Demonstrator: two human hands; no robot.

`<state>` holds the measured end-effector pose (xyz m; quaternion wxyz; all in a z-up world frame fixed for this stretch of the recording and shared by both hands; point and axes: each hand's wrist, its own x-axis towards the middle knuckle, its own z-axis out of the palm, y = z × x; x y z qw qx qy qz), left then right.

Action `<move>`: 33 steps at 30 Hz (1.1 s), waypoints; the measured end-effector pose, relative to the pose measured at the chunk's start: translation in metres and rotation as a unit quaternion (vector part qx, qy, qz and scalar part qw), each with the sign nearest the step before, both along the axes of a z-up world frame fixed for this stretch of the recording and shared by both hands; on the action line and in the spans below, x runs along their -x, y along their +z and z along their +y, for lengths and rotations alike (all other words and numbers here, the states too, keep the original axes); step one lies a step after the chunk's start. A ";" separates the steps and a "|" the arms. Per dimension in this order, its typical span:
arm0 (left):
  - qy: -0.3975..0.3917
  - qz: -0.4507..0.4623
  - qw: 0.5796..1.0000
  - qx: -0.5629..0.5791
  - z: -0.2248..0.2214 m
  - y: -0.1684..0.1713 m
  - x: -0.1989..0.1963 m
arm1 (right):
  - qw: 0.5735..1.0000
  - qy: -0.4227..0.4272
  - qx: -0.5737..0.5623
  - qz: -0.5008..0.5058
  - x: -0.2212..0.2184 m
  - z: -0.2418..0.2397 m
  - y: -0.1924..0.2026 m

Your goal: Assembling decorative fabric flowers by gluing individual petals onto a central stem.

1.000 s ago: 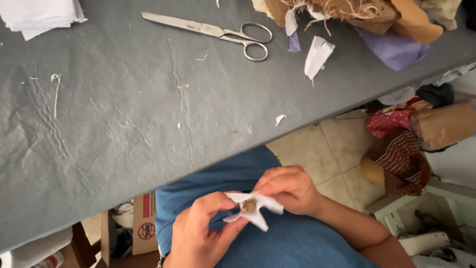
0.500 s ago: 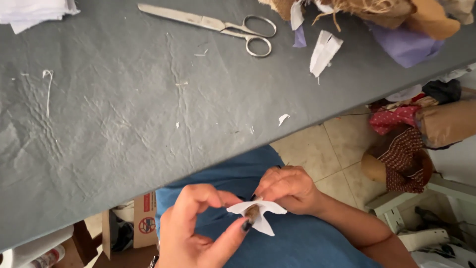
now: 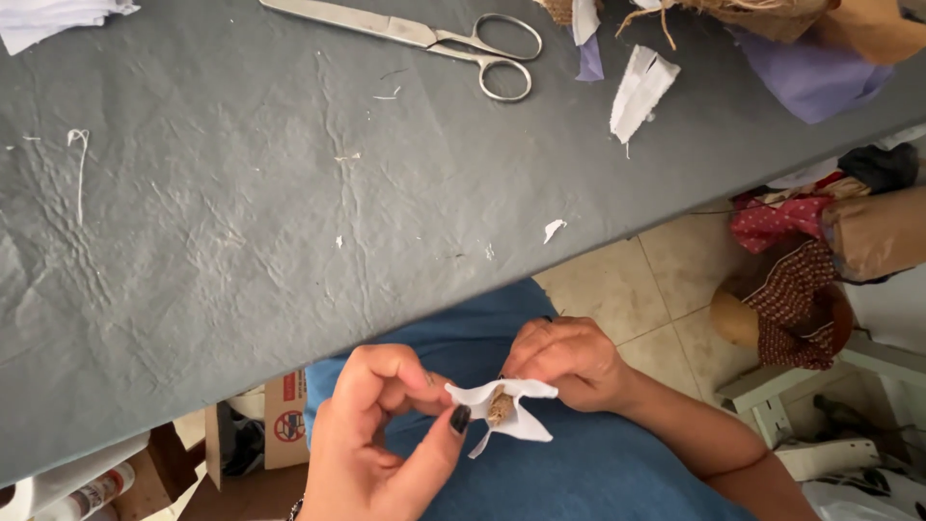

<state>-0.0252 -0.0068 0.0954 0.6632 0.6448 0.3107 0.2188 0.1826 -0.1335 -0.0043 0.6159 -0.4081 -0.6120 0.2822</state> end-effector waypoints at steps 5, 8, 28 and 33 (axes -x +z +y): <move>-0.021 -0.033 0.999 0.011 -0.001 -0.015 -0.001 | 0.999 -0.006 0.036 0.023 0.001 0.000 0.008; -0.038 -0.051 0.996 0.060 0.001 -0.011 -0.001 | 0.999 -0.016 0.030 -0.027 -0.003 -0.002 0.003; -0.100 -0.078 0.982 -0.138 0.014 -0.011 -0.003 | 0.999 0.019 0.046 0.018 -0.004 -0.007 -0.002; -0.125 -0.095 0.978 -0.137 0.009 -0.026 -0.011 | 0.979 0.035 0.052 0.193 0.007 -0.014 -0.016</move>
